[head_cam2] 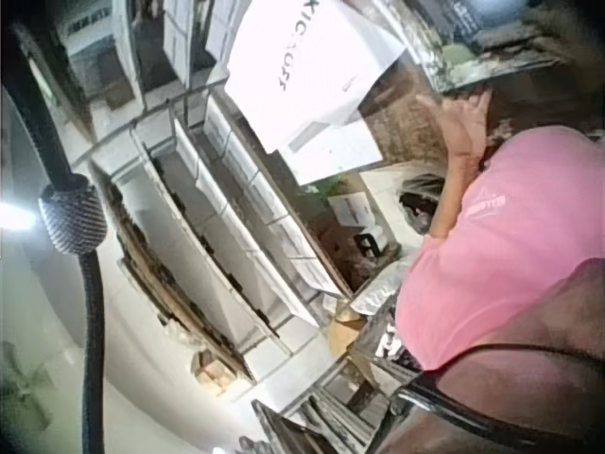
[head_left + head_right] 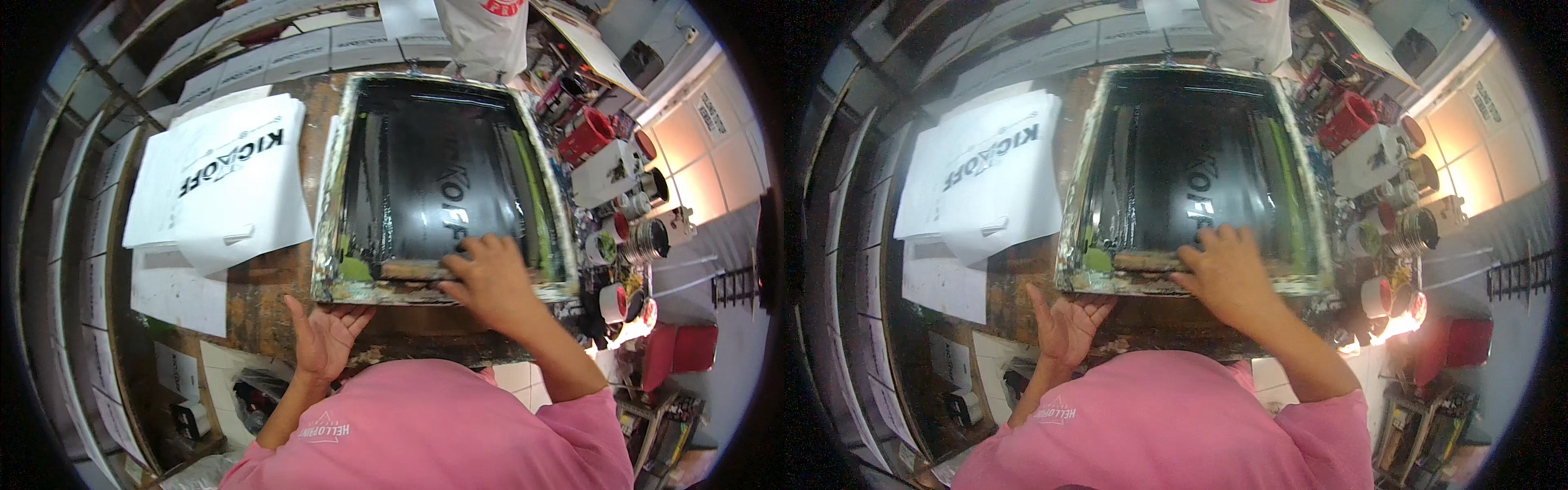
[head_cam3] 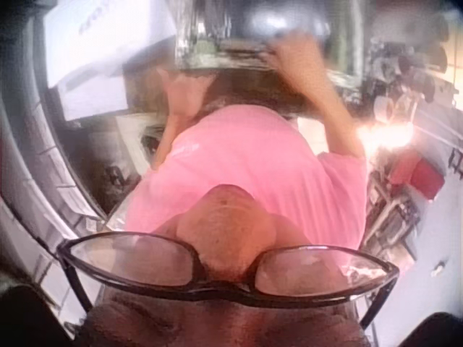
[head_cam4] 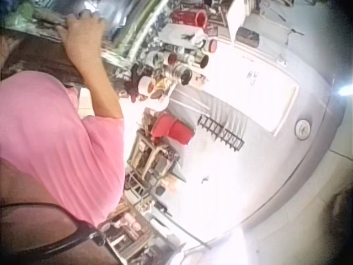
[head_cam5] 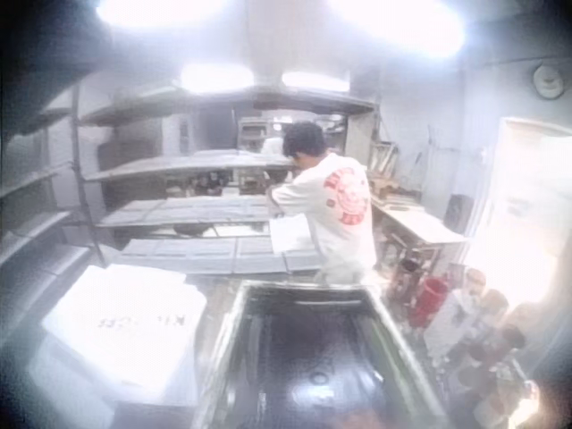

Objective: The person places a white plastic bag on a press, lowers the printing screen, pulls a squeegee across it to apply ink, and then sets the printed bag on a drying rack.

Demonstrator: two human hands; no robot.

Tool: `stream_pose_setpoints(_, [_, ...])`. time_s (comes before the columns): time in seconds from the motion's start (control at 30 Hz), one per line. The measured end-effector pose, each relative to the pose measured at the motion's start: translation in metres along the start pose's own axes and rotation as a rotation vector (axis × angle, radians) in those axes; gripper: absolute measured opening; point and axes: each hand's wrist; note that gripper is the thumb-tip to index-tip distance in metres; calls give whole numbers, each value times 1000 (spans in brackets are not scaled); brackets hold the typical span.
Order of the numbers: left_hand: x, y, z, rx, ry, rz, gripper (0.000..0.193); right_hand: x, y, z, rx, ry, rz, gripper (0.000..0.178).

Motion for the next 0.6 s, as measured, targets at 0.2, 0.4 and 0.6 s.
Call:
stream_pose_setpoints(0.2, [-52,-23,23,-149,-67,-195,110,94,14,4,46,-172,16,46])
stream_pose_setpoints(0.4, [-78,-17,37,-92,-142,-200,112,116,-90,-88,-34,-33,-219,49])
stream_pose_setpoints(0.6, [-104,-17,45,-15,17,-46,105,110,-234,-222,-57,106,-289,38])
Point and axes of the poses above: each hand's wrist, its own y-axis away from the middle knuckle, its own x-axis out of the palm, z = x × y, and after that the axes turned 7 degrees about -x, right-handed
